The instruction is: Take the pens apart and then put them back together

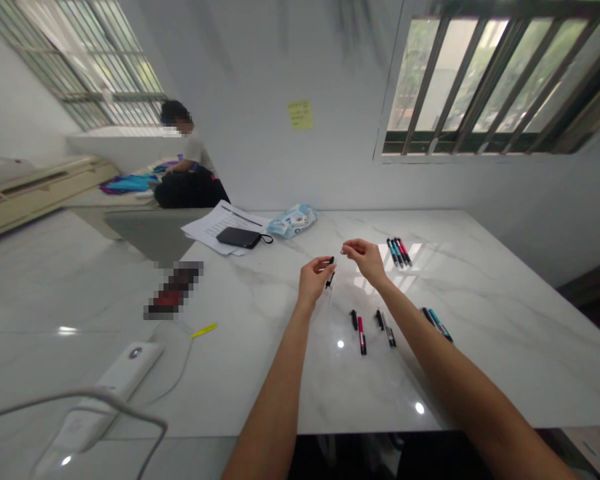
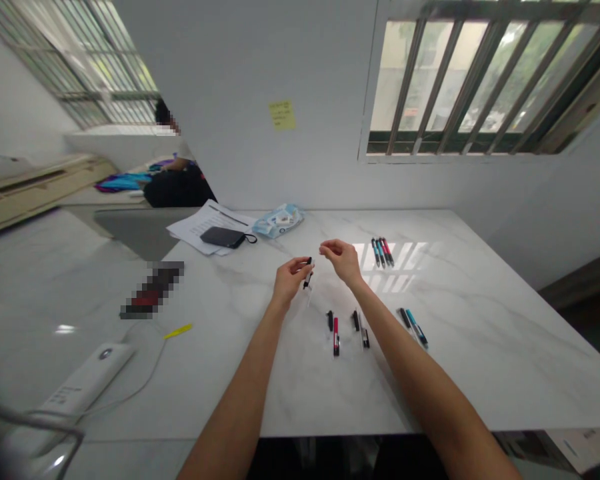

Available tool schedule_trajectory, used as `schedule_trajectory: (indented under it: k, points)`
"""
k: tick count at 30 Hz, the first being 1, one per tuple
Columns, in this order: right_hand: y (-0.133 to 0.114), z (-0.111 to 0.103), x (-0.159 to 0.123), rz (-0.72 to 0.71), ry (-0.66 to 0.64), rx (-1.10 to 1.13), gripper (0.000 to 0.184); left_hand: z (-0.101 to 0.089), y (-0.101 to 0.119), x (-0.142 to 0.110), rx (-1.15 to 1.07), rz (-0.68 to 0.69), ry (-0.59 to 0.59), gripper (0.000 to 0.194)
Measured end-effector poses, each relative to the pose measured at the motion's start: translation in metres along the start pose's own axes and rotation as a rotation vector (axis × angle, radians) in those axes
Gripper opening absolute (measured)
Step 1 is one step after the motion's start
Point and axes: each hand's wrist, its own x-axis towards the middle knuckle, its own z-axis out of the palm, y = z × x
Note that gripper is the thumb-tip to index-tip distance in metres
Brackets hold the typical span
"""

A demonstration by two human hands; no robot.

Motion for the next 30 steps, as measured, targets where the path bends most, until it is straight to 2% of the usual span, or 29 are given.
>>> schedule_trajectory:
  k: [3, 8, 13, 16, 20, 23, 30]
  points:
    - [-0.002, 0.003, -0.001, -0.031, -0.039, -0.045, 0.03, 0.003, 0.002, -0.003, -0.061, -0.037, -0.038, 0.042]
    - [-0.006, 0.0, -0.001, -0.059, -0.148, -0.133, 0.028, 0.003, 0.005, -0.004, -0.147, -0.062, 0.006, 0.05]
    - [-0.014, -0.008, -0.001, -0.102, -0.294, -0.283, 0.022, 0.004, 0.005, -0.003, -0.146, -0.016, 0.016, 0.05]
    - [-0.018, -0.009, -0.002, -0.132, -0.249, -0.335, 0.017, 0.005, 0.004, -0.003, -0.107, 0.009, 0.015, 0.047]
    - [-0.022, -0.009, -0.001, -0.084, -0.174, -0.226, 0.019, 0.006, 0.004, -0.002, -0.054, 0.027, 0.016, 0.044]
    - [-0.024, -0.011, 0.0, -0.067, -0.215, -0.22, 0.018, 0.006, 0.004, -0.002, -0.04, 0.03, 0.015, 0.042]
    - [-0.032, -0.017, -0.002, -0.159, -0.317, -0.355, 0.019, 0.007, 0.004, -0.002, -0.058, 0.063, 0.01, 0.041]
